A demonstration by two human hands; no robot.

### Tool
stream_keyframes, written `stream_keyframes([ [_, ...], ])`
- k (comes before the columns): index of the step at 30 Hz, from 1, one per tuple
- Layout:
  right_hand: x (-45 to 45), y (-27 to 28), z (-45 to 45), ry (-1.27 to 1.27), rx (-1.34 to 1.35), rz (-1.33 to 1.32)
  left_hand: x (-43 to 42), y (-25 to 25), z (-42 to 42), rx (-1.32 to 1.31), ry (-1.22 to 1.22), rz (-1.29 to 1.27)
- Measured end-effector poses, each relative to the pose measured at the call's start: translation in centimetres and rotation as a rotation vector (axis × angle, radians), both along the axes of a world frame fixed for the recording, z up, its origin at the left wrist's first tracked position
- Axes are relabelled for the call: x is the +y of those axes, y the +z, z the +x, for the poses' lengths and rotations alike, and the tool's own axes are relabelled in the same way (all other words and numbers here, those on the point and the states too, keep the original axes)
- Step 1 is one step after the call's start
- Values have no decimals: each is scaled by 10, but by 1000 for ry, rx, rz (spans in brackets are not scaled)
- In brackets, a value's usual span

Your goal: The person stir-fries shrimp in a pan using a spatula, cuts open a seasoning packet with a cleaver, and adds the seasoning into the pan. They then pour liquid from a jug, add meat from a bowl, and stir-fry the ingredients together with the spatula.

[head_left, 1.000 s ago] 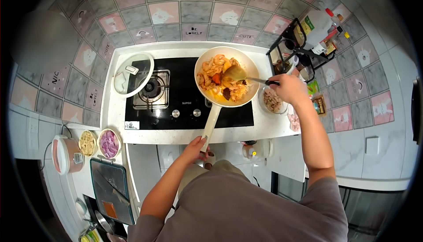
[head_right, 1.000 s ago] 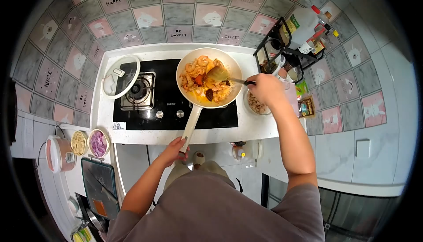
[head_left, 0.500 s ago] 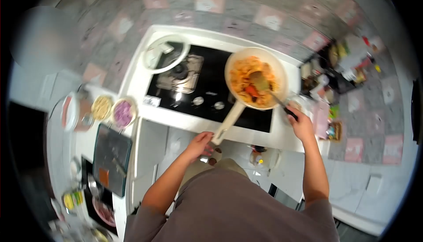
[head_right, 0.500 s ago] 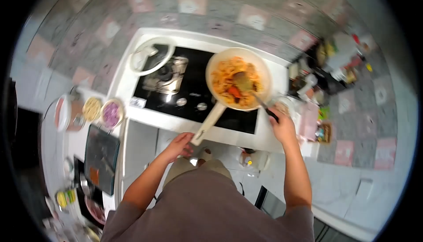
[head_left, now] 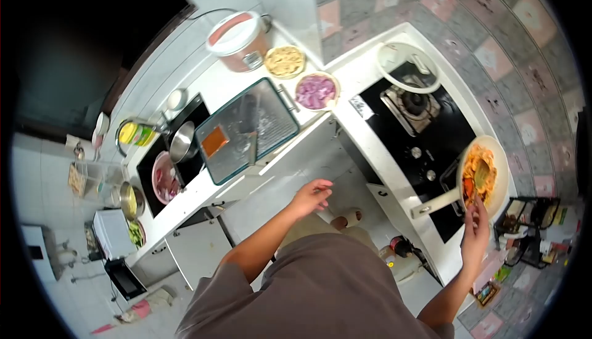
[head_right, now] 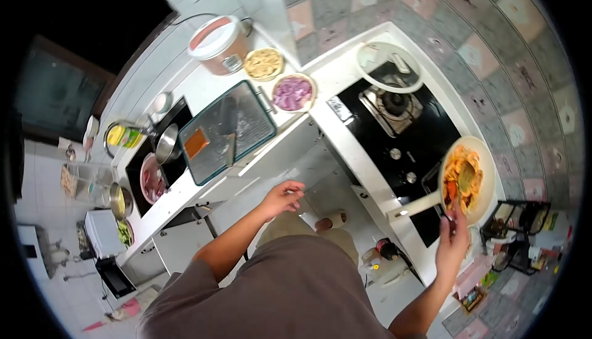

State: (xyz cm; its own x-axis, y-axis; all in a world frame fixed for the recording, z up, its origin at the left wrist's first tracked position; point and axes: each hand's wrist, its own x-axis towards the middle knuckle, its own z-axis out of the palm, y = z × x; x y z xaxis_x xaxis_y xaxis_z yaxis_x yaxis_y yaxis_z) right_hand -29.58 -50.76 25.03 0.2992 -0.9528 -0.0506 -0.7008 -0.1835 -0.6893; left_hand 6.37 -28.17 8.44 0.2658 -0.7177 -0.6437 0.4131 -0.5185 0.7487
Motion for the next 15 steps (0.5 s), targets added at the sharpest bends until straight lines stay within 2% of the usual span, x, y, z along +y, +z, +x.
stream_keyframes([
  [1, 2, -2, 41, 150, -207, 60, 14, -3, 13, -1, 26, 0],
  [3, 21, 2, 135, 343, -278, 126, 46, -13, 43, -200, 219, -73],
  [4, 31, -14, 178, 461, -344, 172, 64, -28, 61, -463, 262, -38],
  [5, 49, -12, 225, 512, -293, 321, 83, -27, 80, -464, 287, -34],
  [6, 58, -51, 261, 676, -299, 332, 102, -24, 104, -807, 272, 21],
  [7, 76, -86, 299, 789, -215, 205, 120, -22, 128, -1145, 246, 83],
  [8, 99, -120, 336, 795, -145, 173, 136, -24, 152, -1138, 264, 84],
  [10, 152, -152, 411, 783, -64, 123, 167, -31, 205, -1379, 312, 174],
  [11, 175, -162, 446, 737, 10, 136, 180, -39, 233, -1375, 269, 159],
  [12, 194, -183, 476, 717, 4, -5, 186, -41, 256, -1395, 211, 171],
  [15, 223, -205, 544, 672, 187, -24, 191, -52, 315, -1403, 11, 202],
])
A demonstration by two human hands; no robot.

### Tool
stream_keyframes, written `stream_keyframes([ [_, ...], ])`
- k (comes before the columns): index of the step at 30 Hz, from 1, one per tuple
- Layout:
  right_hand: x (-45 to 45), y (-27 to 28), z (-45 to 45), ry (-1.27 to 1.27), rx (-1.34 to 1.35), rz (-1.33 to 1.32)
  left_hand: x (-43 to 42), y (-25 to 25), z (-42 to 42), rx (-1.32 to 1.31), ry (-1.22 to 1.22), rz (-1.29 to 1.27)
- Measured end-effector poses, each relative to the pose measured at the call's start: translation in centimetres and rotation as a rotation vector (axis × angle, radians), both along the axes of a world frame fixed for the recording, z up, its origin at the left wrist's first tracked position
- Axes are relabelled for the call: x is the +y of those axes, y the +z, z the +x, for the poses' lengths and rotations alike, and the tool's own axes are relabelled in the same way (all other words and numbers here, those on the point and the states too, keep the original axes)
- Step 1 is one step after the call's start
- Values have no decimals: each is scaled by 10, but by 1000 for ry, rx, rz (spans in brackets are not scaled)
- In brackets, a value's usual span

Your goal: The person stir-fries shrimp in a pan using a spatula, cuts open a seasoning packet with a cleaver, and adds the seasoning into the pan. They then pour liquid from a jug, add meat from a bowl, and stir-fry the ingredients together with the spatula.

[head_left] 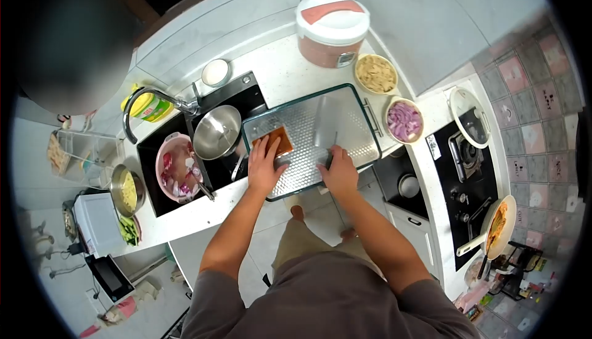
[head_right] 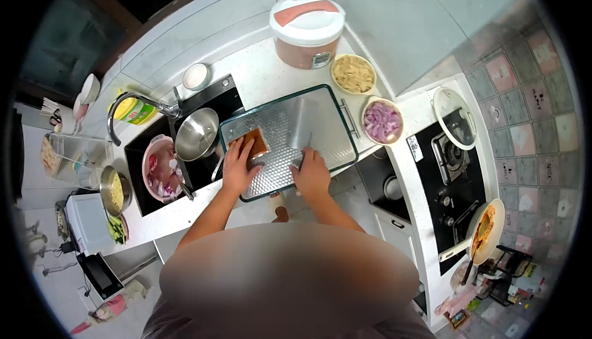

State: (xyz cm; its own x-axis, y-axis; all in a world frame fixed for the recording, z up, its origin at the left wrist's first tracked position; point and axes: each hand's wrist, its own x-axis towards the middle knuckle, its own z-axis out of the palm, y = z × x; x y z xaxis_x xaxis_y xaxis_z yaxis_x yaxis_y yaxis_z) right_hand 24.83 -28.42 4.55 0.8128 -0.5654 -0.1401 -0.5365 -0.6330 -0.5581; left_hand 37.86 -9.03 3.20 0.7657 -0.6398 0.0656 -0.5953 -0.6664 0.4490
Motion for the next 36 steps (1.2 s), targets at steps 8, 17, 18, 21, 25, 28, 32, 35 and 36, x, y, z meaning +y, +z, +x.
stream_keyframes([
  [8, -6, -30, 27, -373, 108, 40, 2, -27, 36, 9, -86, 63],
  [17, -1, 33, 10, -34, -101, 293, -21, -44, 19, 45, -236, -210],
  [18, 7, 28, 7, 38, -91, 141, -24, -45, 19, 59, -234, -207],
  [21, 32, 47, 12, 37, 85, 221, -25, -44, 18, -81, -225, -245],
  [25, 41, 35, 0, 140, 147, 198, -28, -42, 18, -53, -226, -180],
  [28, 47, 34, -2, 101, 165, 222, -30, -40, 17, -45, -223, -133],
  [32, 52, 27, -2, 56, 202, 247, -31, -42, 21, -74, -245, -113],
  [35, 53, 34, 3, 42, 145, 245, -31, -44, 23, -74, -254, -120],
  [36, 53, 38, 5, 52, 146, 237, -31, -45, 23, -84, -256, -127],
])
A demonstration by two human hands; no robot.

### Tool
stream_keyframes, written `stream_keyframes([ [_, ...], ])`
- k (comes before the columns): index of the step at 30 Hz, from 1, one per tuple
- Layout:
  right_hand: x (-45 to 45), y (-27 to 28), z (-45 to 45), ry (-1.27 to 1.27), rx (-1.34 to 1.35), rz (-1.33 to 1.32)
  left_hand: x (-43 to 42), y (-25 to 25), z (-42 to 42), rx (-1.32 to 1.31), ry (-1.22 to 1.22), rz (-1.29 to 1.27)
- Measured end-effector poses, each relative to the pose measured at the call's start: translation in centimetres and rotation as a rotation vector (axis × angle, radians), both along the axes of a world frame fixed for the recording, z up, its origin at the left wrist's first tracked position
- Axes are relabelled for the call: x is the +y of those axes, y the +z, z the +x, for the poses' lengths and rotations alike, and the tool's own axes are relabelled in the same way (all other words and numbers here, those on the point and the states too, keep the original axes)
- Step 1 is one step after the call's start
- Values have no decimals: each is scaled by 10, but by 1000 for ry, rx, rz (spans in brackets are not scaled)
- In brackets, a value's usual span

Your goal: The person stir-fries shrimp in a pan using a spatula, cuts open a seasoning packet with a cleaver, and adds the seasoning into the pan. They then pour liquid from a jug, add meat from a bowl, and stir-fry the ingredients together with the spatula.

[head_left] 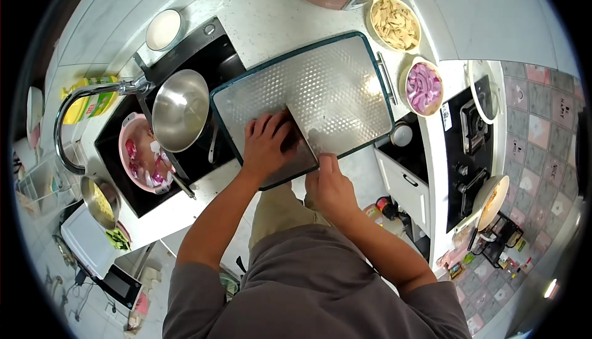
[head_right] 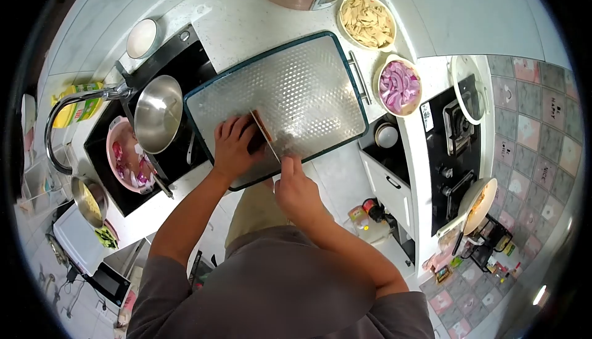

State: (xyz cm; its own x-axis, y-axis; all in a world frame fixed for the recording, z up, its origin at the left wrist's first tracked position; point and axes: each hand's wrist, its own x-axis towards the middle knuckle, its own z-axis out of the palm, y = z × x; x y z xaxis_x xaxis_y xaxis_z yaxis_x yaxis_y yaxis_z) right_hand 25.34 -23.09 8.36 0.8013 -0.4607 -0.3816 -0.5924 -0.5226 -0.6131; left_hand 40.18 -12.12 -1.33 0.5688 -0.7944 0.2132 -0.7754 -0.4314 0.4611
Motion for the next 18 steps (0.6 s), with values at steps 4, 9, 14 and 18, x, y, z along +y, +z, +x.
stream_keyframes([
  [4, 4, 3, 3, 80, 58, -54, 2, -4, 1, -19, -9, -3],
  [9, 6, 4, 4, 124, 133, -18, 2, -3, 2, 22, 0, 14],
  [14, 3, 12, 8, 152, 143, 1, 2, -2, 2, 10, 11, 8],
  [18, 1, 14, 11, 185, 167, -10, 2, -3, 3, 7, 6, 42],
])
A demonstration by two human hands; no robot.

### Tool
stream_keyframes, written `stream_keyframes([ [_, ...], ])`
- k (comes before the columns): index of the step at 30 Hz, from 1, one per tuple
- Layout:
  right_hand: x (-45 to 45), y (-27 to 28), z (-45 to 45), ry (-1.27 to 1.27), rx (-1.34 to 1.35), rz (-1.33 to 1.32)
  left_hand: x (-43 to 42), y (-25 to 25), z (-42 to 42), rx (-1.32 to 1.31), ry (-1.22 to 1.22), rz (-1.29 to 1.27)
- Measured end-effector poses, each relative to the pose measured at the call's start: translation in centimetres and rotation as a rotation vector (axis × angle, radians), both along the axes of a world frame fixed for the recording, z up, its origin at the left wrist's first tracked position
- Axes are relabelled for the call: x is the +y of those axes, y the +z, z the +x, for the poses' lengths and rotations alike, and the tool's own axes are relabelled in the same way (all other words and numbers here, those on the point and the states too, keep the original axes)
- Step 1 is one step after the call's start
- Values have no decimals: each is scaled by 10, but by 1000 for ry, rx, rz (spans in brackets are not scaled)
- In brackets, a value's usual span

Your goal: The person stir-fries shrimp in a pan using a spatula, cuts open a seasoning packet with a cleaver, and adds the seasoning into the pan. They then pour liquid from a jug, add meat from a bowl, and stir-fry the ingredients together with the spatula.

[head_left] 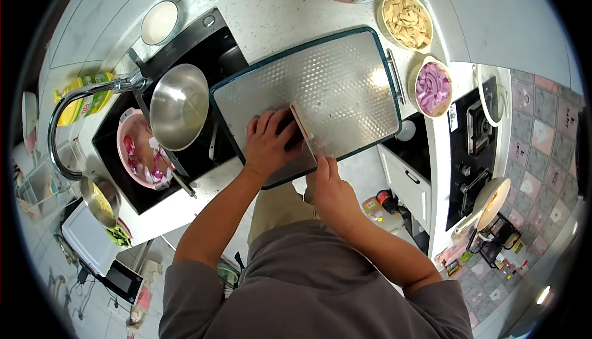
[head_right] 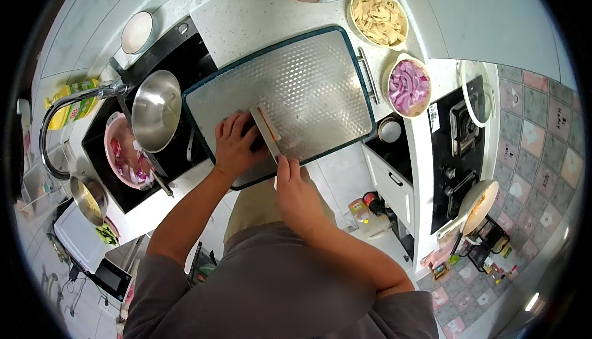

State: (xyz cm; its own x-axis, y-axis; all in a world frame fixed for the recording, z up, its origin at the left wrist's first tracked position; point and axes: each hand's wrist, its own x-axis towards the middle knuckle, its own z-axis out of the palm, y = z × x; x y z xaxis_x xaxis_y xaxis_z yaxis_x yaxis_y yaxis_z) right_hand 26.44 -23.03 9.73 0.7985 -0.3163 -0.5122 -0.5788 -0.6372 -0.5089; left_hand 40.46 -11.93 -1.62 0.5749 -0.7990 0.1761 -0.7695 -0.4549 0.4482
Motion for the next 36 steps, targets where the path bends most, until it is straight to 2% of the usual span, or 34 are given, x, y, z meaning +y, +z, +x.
stream_keyframes([
  [7, -8, 7, -2, 22, 106, 84, -1, 2, 3, 29, 0, 60],
  [16, -4, -11, 14, -3, 236, 161, 1, -4, 6, 55, -22, 69],
  [23, -9, -26, 42, -9, 220, 174, 2, -5, 6, 115, -12, 44],
  [26, -19, -36, 68, -25, 143, 143, 0, -4, 4, 107, -1, 40],
  [29, -28, -53, 98, -19, 54, 119, 2, -6, 9, -8, -16, 13],
  [31, -34, -57, 100, 0, 22, 62, 1, -5, 1, 40, 14, 29],
  [34, -58, -46, 96, -111, 2, 103, 0, -7, 1, 44, 37, -22],
  [36, -82, -30, 83, -82, -286, -148, 1, -8, 1, 46, 48, -37],
])
